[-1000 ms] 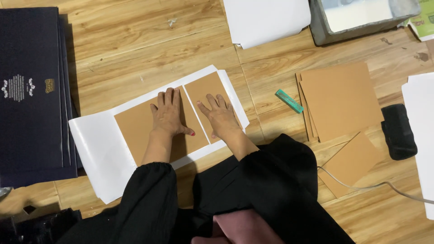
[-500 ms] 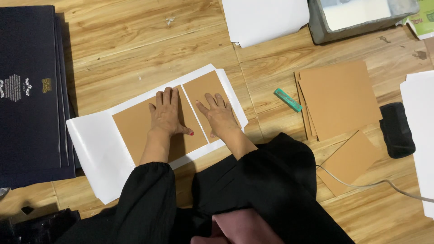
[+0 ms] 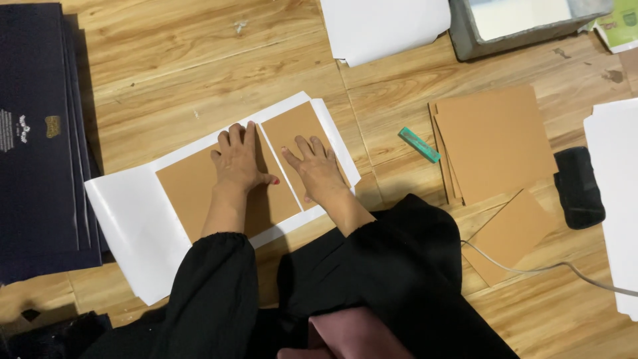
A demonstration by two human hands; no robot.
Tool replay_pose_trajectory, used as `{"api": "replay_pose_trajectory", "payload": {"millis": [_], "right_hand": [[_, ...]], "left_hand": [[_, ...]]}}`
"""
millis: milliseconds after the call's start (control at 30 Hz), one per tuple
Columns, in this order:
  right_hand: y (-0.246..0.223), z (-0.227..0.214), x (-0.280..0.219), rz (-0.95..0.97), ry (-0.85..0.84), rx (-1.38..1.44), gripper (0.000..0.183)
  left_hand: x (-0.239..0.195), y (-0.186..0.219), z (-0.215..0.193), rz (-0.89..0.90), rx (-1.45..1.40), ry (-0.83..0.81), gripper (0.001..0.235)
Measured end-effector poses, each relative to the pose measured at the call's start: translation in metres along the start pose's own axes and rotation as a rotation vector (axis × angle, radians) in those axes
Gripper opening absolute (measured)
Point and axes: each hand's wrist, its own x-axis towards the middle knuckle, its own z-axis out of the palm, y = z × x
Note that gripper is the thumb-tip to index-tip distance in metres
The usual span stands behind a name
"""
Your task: The person places brown cardboard sheets onto a white backing sheet, aligns them, and uses a green tool to press along the edges. The person repeats this process with additional cardboard pieces, smoothing the surfaces and ensuring alignment.
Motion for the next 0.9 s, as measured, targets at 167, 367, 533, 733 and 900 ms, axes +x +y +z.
{"api": "replay_pose_trajectory", "payload": {"millis": [167, 367, 533, 733, 900], "right_hand": [[0.0006, 0.0000, 0.0020, -0.003, 0.004, -0.004, 0.102], [0.0007, -0.0017, 0.0026, 0.006, -0.004, 0.009, 0.100], [0.0003, 0.0002, 0.0034, 0.008, 0.000, 0.008, 0.102], [-0.0018, -0.0061, -0.0003, 0.004, -0.002, -0.005, 0.099], [-0.0008, -0.0029, 0.0025, -0.002, 0.000, -0.019, 0.102]], "left_hand": [[0.0005, -0.0002, -0.0050, -0.011, 0.005, -0.034, 0.122], [-0.0005, 0.0008, -0.0085, -0.002, -0.023, -0.019, 0.121], [-0.0018, 0.0011, -0.0099, -0.002, 0.000, -0.029, 0.121], [-0.0029, 0.0016, -0.0103, -0.001, -0.005, -0.027, 0.122], [-0.0004, 0.0004, -0.0091, -0.005, 0.008, -0.032, 0.123]]}}
